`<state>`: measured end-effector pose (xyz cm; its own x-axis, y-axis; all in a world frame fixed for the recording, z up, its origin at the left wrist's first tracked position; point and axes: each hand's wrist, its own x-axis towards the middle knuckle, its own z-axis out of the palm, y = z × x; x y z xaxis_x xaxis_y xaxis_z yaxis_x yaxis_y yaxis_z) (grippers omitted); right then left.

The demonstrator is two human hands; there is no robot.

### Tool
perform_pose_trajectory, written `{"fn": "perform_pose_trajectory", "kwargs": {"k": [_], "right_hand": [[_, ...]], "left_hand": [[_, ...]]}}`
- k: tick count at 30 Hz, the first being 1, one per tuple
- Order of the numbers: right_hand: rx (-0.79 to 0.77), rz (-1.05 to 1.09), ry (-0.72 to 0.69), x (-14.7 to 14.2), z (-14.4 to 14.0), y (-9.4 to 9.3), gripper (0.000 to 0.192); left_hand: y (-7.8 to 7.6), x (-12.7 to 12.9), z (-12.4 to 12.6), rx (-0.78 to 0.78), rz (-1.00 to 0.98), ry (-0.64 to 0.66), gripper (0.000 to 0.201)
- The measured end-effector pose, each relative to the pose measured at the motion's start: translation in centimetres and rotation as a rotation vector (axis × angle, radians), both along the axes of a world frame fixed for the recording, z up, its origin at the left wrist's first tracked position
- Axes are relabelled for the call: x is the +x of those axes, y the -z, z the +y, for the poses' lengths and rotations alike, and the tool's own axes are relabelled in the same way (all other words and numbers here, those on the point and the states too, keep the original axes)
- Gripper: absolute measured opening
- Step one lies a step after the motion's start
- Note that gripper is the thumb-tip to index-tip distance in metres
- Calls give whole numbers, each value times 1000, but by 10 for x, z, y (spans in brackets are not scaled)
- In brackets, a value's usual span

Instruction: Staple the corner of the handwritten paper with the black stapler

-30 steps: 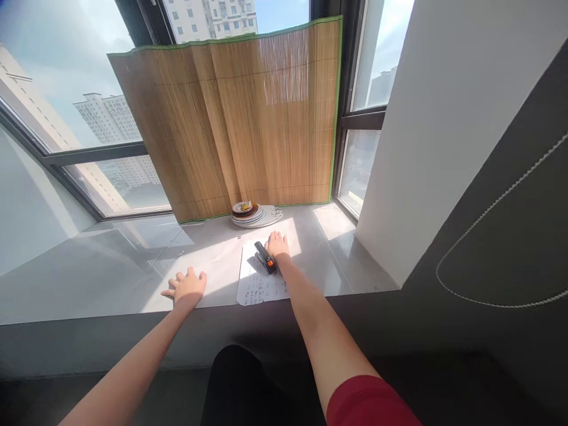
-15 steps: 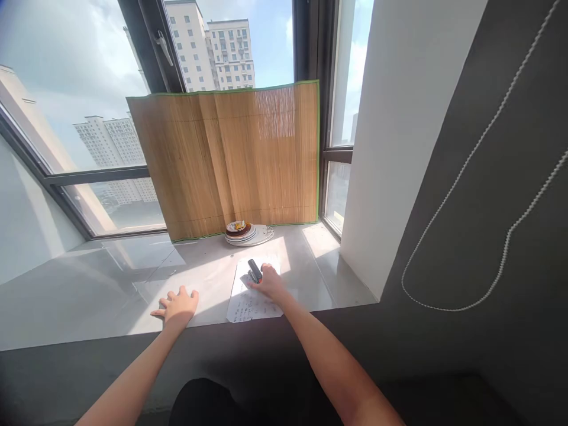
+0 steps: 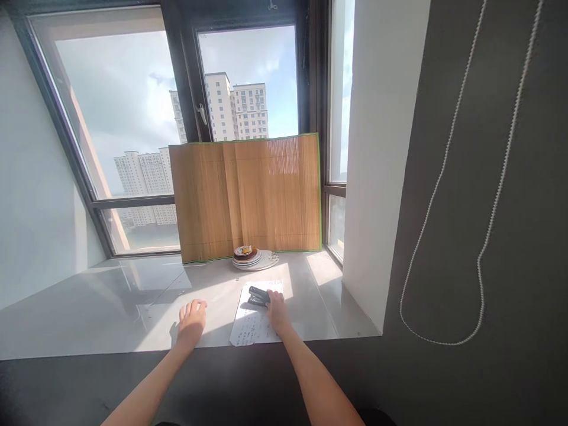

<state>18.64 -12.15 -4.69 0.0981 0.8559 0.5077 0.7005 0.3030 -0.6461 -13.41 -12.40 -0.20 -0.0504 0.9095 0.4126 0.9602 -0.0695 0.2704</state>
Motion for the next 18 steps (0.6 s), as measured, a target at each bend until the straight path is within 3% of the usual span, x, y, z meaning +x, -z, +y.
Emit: {"fn": "perform_pose_trajectory", "kwargs": {"k": [1,3,6,8,11,18], "right_hand": [[24,27,-6,2,3,3,52],[73,86,13,5,8,7,56],[111,148,88,9,12,8,47],[115,133,113,10,12,6,39],[99,10,139,8,9,4,34],[29,-348,293,-9,-14,-7,39]], "left_hand": [[-2,14,-1,30,-53,134,39],[-3,49,-3,-3,-285,252,38],[2,105,-1,-40,-400,246,39],[8,129,0,-81,-461,233,42],[13,136,2,-138,-535,200,49],[6,118,2,-217,-668,239,54]]}}
